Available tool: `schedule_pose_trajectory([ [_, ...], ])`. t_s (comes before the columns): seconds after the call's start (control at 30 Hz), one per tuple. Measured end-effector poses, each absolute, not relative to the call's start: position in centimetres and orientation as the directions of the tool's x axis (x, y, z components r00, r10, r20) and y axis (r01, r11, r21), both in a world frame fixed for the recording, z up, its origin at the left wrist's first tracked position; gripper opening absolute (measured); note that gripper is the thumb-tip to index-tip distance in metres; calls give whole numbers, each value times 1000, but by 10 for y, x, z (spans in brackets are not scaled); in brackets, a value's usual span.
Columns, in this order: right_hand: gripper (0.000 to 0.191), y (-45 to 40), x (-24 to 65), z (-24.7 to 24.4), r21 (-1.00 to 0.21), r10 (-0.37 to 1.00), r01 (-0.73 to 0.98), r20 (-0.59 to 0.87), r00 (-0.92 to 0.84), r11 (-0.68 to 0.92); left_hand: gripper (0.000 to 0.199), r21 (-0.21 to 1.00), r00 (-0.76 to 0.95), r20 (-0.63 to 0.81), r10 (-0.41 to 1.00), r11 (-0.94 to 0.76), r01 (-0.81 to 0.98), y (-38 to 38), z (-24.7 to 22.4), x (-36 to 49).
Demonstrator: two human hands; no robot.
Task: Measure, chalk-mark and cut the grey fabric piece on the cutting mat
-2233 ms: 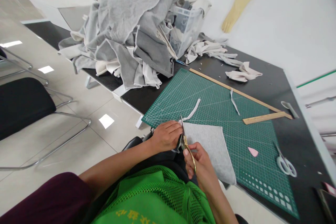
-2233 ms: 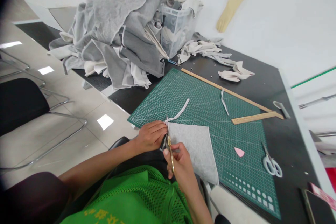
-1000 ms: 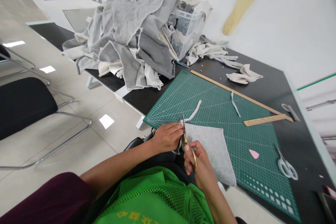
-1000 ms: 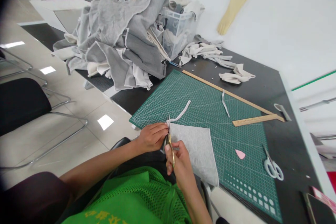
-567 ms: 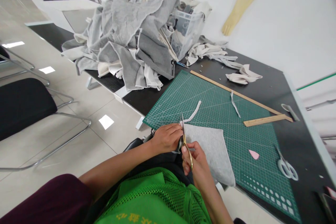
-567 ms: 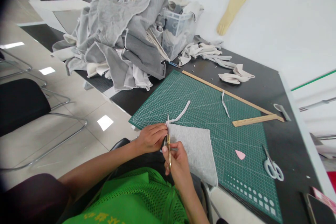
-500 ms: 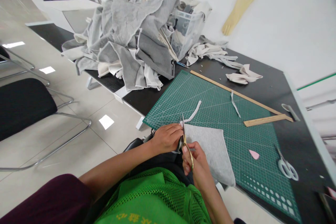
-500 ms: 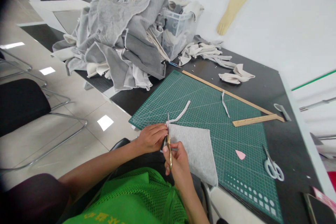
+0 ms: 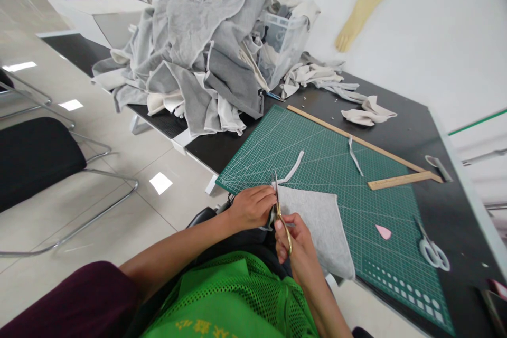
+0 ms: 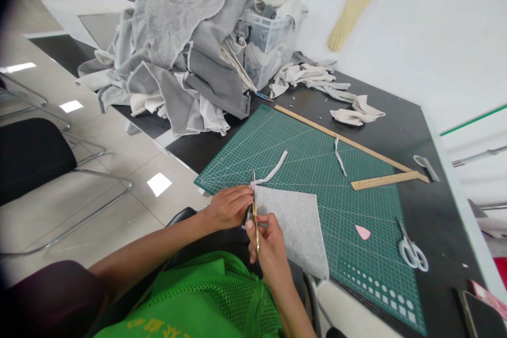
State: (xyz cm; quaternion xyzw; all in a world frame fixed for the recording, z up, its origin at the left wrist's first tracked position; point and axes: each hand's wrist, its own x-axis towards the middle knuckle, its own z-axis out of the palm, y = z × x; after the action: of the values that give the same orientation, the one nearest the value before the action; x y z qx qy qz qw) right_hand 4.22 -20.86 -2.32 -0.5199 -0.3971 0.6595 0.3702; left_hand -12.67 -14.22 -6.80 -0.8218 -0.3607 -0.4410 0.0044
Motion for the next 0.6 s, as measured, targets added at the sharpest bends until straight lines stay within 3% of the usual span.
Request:
schedule_pose_trajectory([
  [0.6,37,-210,39,-23,-903,908,-143,-380,-178,-406,18,312,370,705,605,-733,604,-142,-67,-126],
])
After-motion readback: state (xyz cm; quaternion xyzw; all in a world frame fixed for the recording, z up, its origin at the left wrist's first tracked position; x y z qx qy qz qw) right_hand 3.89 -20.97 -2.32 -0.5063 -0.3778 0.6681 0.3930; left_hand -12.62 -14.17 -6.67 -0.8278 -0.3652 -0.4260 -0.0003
